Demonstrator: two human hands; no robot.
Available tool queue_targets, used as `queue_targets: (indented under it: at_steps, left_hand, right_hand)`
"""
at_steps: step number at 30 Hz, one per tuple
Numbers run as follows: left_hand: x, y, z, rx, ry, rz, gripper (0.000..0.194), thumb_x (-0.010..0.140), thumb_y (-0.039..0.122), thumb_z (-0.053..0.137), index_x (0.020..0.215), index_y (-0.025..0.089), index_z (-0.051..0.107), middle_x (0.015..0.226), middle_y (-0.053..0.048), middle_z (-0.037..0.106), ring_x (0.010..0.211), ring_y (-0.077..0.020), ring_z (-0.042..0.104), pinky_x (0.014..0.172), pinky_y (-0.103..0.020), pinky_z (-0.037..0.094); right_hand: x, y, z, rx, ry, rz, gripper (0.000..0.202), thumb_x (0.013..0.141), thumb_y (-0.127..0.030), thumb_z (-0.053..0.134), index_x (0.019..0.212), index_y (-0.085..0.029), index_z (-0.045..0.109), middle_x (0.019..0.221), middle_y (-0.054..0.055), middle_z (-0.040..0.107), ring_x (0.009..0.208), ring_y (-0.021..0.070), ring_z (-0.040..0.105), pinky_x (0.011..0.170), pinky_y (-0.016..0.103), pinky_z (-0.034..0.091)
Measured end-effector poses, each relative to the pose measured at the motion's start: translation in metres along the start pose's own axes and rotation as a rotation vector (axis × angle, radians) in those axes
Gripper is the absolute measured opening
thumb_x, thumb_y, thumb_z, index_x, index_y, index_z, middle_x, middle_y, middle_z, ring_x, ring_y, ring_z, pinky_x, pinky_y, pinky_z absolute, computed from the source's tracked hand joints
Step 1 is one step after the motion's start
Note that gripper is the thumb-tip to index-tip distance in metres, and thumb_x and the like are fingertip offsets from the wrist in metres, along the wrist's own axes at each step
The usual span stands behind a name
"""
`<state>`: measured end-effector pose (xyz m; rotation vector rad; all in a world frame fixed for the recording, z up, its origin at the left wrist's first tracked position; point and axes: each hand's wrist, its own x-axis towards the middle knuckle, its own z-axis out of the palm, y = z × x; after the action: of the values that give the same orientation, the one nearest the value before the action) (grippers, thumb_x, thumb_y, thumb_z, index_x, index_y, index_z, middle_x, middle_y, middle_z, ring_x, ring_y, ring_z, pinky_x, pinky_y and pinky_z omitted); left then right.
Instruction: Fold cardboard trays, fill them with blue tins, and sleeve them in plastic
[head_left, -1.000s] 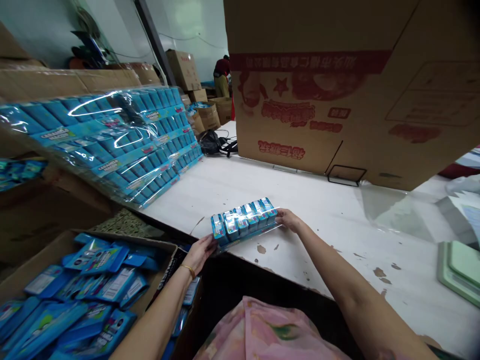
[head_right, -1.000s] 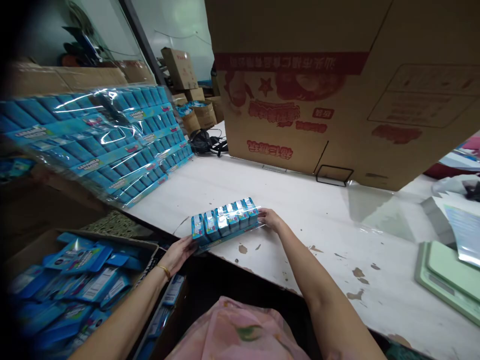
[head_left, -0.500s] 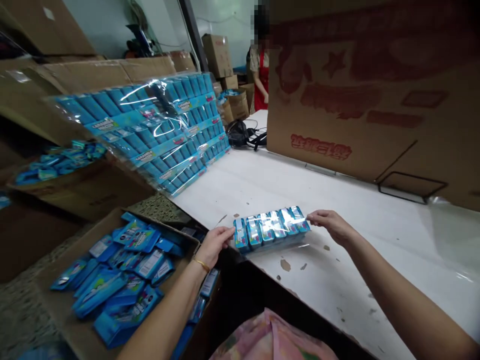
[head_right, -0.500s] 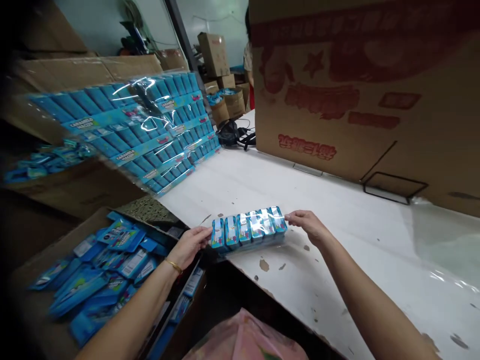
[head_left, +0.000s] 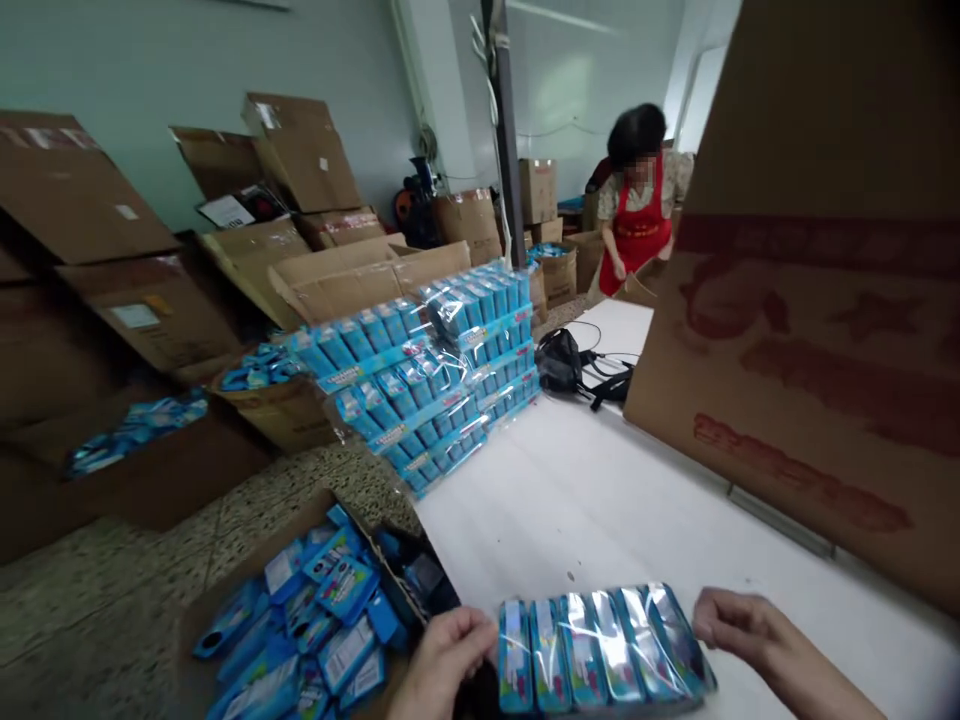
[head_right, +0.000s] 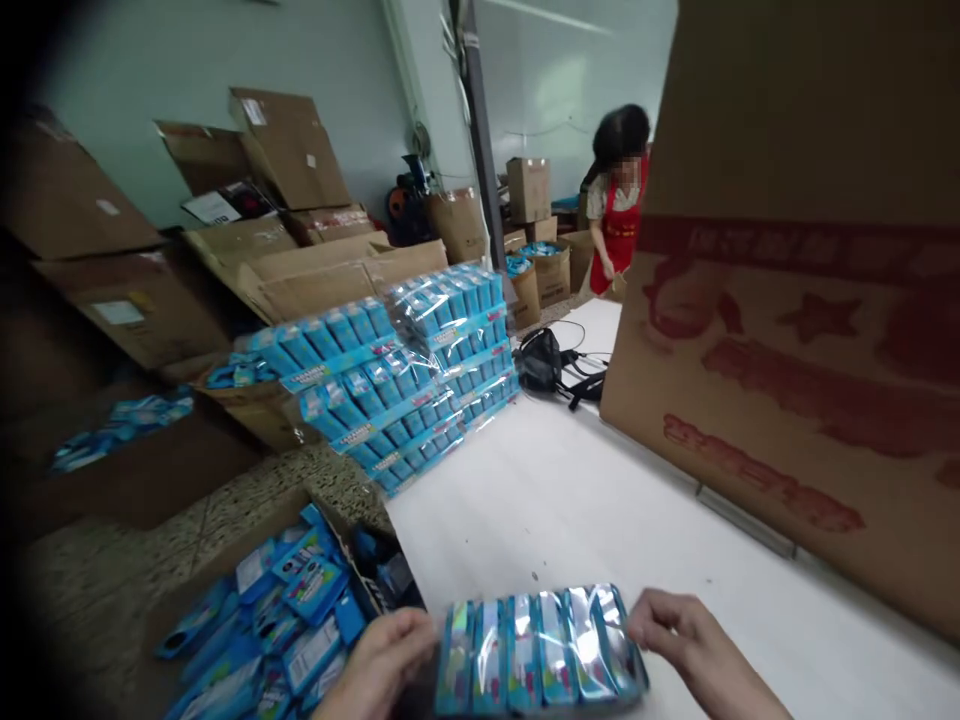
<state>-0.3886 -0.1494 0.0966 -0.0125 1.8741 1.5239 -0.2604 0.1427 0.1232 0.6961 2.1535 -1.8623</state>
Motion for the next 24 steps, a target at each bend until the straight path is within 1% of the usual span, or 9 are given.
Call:
queue_targets:
  at_steps: [2, 4, 7, 10, 12, 14, 17, 21, 24]
  left_hand:
    - [-0.009, 0.044, -0.025, -0.002, 0.109, 0.081, 0.022, 0.060, 0.049, 0.060, 0.052, 0.029, 0.061, 0.055, -0.002, 0.054, 0.054, -0.0179, 0.049, 0.054, -0.033, 0.039]
    - [-0.019, 0.089, -0.055, -0.004, 0.249, 0.168, 0.022, 0.056, 0.048, 0.063, 0.054, 0.027, 0.062, 0.055, -0.001, 0.053, 0.053, -0.0162, 0.046, 0.052, -0.031, 0.039]
    - [-0.029, 0.153, -0.101, -0.085, 0.430, 0.279, 0.024, 0.049, 0.045, 0.069, 0.058, 0.023, 0.064, 0.056, -0.002, 0.054, 0.052, -0.0139, 0.045, 0.049, -0.028, 0.039]
    - [-0.025, 0.205, -0.142, -0.207, 0.549, 0.389, 0.023, 0.042, 0.035, 0.072, 0.056, 0.019, 0.063, 0.055, 0.000, 0.054, 0.050, -0.0097, 0.042, 0.044, -0.022, 0.036]
    - [-0.013, 0.230, -0.165, -0.271, 0.574, 0.419, 0.020, 0.041, 0.028, 0.071, 0.054, 0.018, 0.061, 0.054, 0.001, 0.052, 0.048, -0.0071, 0.040, 0.041, -0.019, 0.033]
    - [0.004, 0.245, -0.184, -0.313, 0.584, 0.424, 0.017, 0.042, 0.025, 0.070, 0.053, 0.016, 0.060, 0.053, 0.001, 0.051, 0.048, -0.0056, 0.039, 0.040, -0.017, 0.031]
    - [0.035, 0.253, -0.206, -0.355, 0.607, 0.418, 0.017, 0.044, 0.022, 0.069, 0.055, 0.014, 0.058, 0.054, 0.002, 0.052, 0.048, -0.0042, 0.040, 0.040, -0.015, 0.030]
    - [0.071, 0.255, -0.231, -0.380, 0.615, 0.412, 0.025, 0.044, 0.022, 0.072, 0.060, 0.011, 0.057, 0.053, 0.003, 0.052, 0.049, -0.0028, 0.040, 0.042, -0.013, 0.029]
    - [0.088, 0.252, -0.244, -0.339, 0.604, 0.405, 0.027, 0.047, 0.025, 0.073, 0.062, 0.010, 0.057, 0.055, 0.003, 0.052, 0.051, -0.0030, 0.041, 0.044, -0.014, 0.029]
  right_hand:
    - [0.018, -0.059, 0.006, -0.029, 0.005, -0.062, 0.031, 0.061, -0.048, 0.055, 0.051, -0.020, 0.049, 0.055, 0.001, 0.048, 0.059, 0.0161, 0.043, 0.058, 0.027, 0.034]
    - [0.040, -0.122, 0.014, -0.064, 0.011, -0.142, 0.031, 0.059, -0.048, 0.057, 0.052, -0.019, 0.051, 0.054, 0.001, 0.049, 0.058, 0.0153, 0.043, 0.056, 0.026, 0.033]
    - [0.084, -0.210, 0.031, -0.118, 0.078, -0.328, 0.028, 0.059, -0.045, 0.058, 0.053, -0.018, 0.053, 0.053, 0.000, 0.049, 0.055, 0.0136, 0.042, 0.053, 0.025, 0.032]
    - [0.137, -0.285, 0.055, -0.215, 0.174, -0.494, 0.024, 0.062, -0.037, 0.057, 0.053, -0.016, 0.054, 0.051, 0.000, 0.049, 0.052, 0.0112, 0.043, 0.051, 0.023, 0.032]
    - [0.173, -0.324, 0.074, -0.343, 0.233, -0.537, 0.021, 0.064, -0.032, 0.057, 0.051, -0.015, 0.055, 0.049, -0.001, 0.049, 0.051, 0.0101, 0.045, 0.050, 0.022, 0.033]
    - [0.204, -0.353, 0.093, -0.500, 0.300, -0.537, 0.019, 0.066, -0.027, 0.056, 0.053, -0.013, 0.058, 0.049, 0.000, 0.051, 0.053, 0.0107, 0.048, 0.050, 0.021, 0.034]
    - [0.240, -0.378, 0.119, -0.684, 0.382, -0.474, 0.017, 0.068, -0.024, 0.055, 0.065, -0.010, 0.063, 0.062, 0.006, 0.060, 0.064, 0.0155, 0.055, 0.056, 0.022, 0.038]
    - [0.274, -0.390, 0.143, -0.821, 0.424, -0.414, 0.023, 0.075, -0.023, 0.050, 0.087, -0.009, 0.063, 0.087, 0.014, 0.063, 0.084, 0.0228, 0.058, 0.069, 0.029, 0.041]
    - [0.288, -0.391, 0.151, -0.946, 0.473, -0.435, 0.026, 0.079, -0.022, 0.044, 0.093, -0.008, 0.061, 0.095, 0.017, 0.061, 0.093, 0.0249, 0.055, 0.077, 0.033, 0.038]
